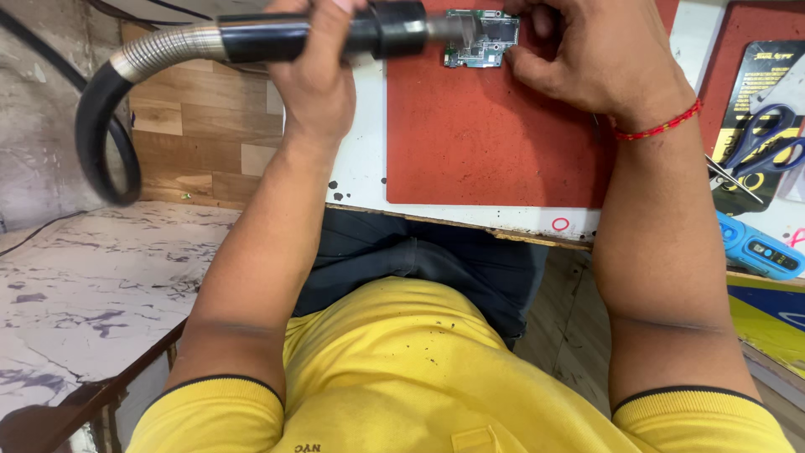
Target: The person uses a hot air gun to heat a small circuit board placed on a red mat. They then use a small brush to clean the board and a screwdriver to manipulate components. Finally, the person picks up a disassembled mobile phone chassis and aligns the circuit board with it.
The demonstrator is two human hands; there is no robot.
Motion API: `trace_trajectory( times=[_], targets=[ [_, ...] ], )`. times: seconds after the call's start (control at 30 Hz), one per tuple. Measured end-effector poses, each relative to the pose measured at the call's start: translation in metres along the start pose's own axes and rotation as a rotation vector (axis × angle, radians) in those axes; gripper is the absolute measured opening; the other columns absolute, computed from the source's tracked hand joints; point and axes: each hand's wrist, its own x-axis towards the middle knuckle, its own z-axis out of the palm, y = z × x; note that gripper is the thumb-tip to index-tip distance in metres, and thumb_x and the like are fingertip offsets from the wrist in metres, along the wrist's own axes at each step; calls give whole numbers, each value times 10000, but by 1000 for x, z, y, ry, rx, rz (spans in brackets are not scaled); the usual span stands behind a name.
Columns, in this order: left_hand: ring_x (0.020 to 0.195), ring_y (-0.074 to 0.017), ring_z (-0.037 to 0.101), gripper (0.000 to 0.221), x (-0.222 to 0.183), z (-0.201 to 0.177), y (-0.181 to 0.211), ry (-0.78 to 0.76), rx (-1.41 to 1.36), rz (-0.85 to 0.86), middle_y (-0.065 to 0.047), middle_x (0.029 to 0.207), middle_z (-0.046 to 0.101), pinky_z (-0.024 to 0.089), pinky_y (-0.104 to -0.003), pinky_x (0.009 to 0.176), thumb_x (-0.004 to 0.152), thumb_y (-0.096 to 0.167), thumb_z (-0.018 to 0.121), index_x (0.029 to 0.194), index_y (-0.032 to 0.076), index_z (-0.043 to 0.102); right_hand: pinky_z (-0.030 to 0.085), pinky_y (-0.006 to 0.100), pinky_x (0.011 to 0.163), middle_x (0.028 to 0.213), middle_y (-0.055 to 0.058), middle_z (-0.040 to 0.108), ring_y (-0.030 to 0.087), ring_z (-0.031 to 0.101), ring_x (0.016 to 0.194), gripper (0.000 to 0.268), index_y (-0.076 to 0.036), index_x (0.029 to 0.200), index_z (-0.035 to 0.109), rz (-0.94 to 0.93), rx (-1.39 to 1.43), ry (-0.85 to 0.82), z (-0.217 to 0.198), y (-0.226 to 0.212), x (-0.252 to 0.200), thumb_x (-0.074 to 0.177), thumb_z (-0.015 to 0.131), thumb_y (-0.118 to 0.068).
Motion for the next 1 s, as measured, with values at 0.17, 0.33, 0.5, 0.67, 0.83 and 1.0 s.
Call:
trace_trajectory(
  times=[0.17, 0.33, 0.5, 0.67, 0.83, 1.0],
  targets=[
    [802, -134, 664, 82, 1, 8, 10, 78, -135, -33, -25, 883, 694, 539, -307, 777, 1021, 120, 703, 950, 85, 680, 494, 331, 638, 807, 59, 600, 203, 611, 718, 293, -38, 1136, 746, -2, -28, -1, 2, 2, -2, 863, 824, -111],
    [869, -170, 702, 146, 0, 5, 12, -100, -21, 46, -69, 938, 709, 575, -325, 864, 1052, 160, 646, 958, 49, 639, 489, 335, 619, 828, 55, 601, 206, 607, 695, 274, -35, 1099, 751, 25, -31, -4, 3, 2, -1, 839, 815, -95],
    [959, -231, 740, 190, 1, 2, 8, -140, -24, 5, -129, 1005, 741, 618, -357, 918, 1064, 182, 651, 956, 27, 632, 508, 341, 647, 831, 52, 616, 206, 622, 716, 278, -36, 1079, 749, 10, 52, 29, 1, 2, -1, 807, 788, -75],
    [950, -223, 722, 188, 6, 8, 10, -40, -23, 0, -135, 1005, 723, 599, -357, 913, 1060, 181, 642, 958, 24, 624, 501, 344, 680, 805, 31, 634, 203, 629, 757, 239, -62, 1077, 752, 44, 14, -1, 4, 6, -3, 843, 795, -92],
    [877, -183, 647, 169, 0, 4, 12, -16, -12, 18, -137, 984, 704, 538, -335, 860, 1089, 158, 612, 1005, 11, 625, 508, 342, 675, 817, 45, 619, 191, 622, 711, 265, -49, 1099, 749, 41, 59, 8, 5, 3, -2, 842, 794, -89],
    [852, -198, 703, 147, 3, 4, 12, -70, -113, -22, -116, 956, 720, 592, -374, 866, 1009, 190, 589, 937, 64, 614, 484, 353, 605, 803, 73, 608, 223, 608, 684, 320, -34, 1126, 760, 29, 6, 2, -1, -2, 1, 824, 839, -104]
  ],
)
